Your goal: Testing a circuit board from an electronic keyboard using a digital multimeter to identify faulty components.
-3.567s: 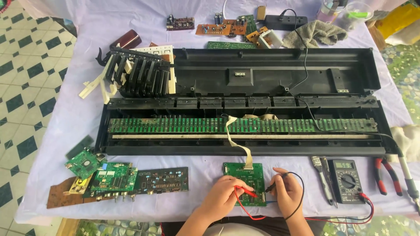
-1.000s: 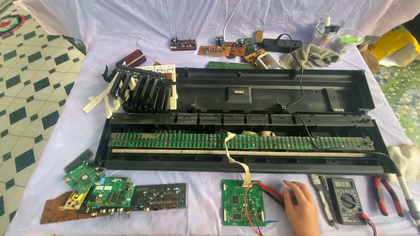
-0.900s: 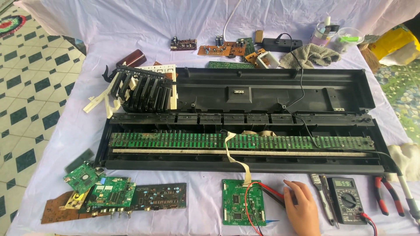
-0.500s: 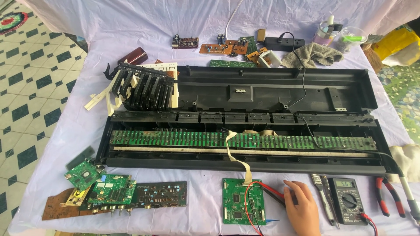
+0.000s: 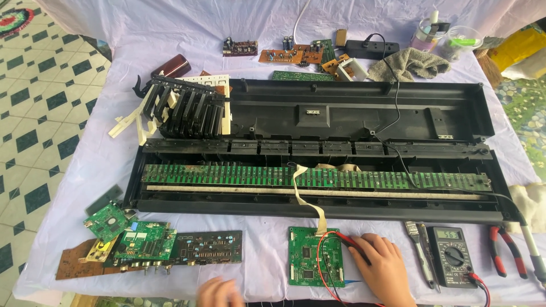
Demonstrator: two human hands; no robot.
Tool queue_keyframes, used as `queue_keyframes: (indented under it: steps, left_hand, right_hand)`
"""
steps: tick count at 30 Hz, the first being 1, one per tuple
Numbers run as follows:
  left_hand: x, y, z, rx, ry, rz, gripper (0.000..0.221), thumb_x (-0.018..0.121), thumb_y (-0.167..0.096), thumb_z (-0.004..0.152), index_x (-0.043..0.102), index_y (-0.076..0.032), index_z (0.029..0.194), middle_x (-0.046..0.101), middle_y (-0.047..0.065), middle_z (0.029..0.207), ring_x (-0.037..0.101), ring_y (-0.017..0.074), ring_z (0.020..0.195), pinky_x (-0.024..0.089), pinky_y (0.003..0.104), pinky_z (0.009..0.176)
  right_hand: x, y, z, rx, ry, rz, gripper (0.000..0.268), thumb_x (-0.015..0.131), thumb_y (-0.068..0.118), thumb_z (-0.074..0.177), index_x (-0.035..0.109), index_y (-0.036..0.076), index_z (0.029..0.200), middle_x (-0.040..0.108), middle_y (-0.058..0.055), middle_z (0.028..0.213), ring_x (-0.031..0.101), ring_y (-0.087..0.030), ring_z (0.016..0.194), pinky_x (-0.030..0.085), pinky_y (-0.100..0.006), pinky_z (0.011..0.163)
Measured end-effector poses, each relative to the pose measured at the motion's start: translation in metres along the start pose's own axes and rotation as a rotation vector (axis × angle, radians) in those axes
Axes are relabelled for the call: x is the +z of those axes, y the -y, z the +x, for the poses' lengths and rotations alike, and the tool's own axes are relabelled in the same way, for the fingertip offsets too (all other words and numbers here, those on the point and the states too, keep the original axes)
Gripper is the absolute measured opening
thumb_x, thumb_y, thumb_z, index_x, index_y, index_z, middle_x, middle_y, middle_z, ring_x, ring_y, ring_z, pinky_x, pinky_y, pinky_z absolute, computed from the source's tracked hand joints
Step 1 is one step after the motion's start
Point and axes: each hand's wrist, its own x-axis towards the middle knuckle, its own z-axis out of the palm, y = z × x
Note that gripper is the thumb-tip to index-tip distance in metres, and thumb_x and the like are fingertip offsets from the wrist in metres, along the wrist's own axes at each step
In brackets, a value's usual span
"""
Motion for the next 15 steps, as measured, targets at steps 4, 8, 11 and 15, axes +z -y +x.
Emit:
queue_keyframes:
  steps: [4, 8, 11, 15]
  left_hand:
    - [0.0, -0.064, 0.05, 0.577, 0.367, -0.236, 0.023, 0.068, -0.009, 0.082, 0.073, -0.012, 0.104, 0.066, 0.005, 0.101, 0.064, 0.024, 0.097, 0.054, 0.046, 0.091]
    - [0.011, -0.096, 0.07, 0.716, 0.398, -0.367, 0.012, 0.06, -0.01, 0.095, 0.07, -0.01, 0.1, 0.062, 0.005, 0.098, 0.061, 0.0237, 0.085, 0.052, 0.04, 0.078]
    - [0.019, -0.097, 0.073, 0.688, 0.496, -0.427, 0.014, 0.06, -0.008, 0.096, 0.07, -0.007, 0.106, 0.063, 0.007, 0.1, 0.061, 0.0256, 0.087, 0.052, 0.04, 0.08]
    - [0.024, -0.091, 0.07, 0.608, 0.579, -0.447, 0.027, 0.058, 0.001, 0.09, 0.069, -0.006, 0.114, 0.065, 0.01, 0.108, 0.061, 0.0279, 0.097, 0.051, 0.043, 0.084]
  right_hand:
    - [-0.007, 0.006, 0.001, -0.039, 0.049, -0.039, 0.026, 0.061, 0.036, 0.095, 0.071, 0.024, 0.117, 0.066, 0.005, 0.103, 0.063, -0.023, 0.091, 0.05, -0.041, 0.08]
    - [0.002, -0.001, -0.007, 0.032, 0.261, -0.174, 0.021, 0.059, 0.038, 0.095, 0.062, 0.024, 0.111, 0.062, 0.004, 0.102, 0.064, -0.023, 0.091, 0.054, -0.041, 0.079]
    - [0.008, -0.005, -0.016, 0.059, 0.36, -0.262, 0.014, 0.054, 0.033, 0.098, 0.055, 0.021, 0.105, 0.059, 0.003, 0.096, 0.062, -0.024, 0.088, 0.056, -0.041, 0.077]
    - [-0.017, 0.013, -0.002, 0.361, 0.55, 0.086, 0.019, 0.051, 0.035, 0.102, 0.058, 0.018, 0.108, 0.069, 0.004, 0.105, 0.069, -0.021, 0.091, 0.057, -0.04, 0.07]
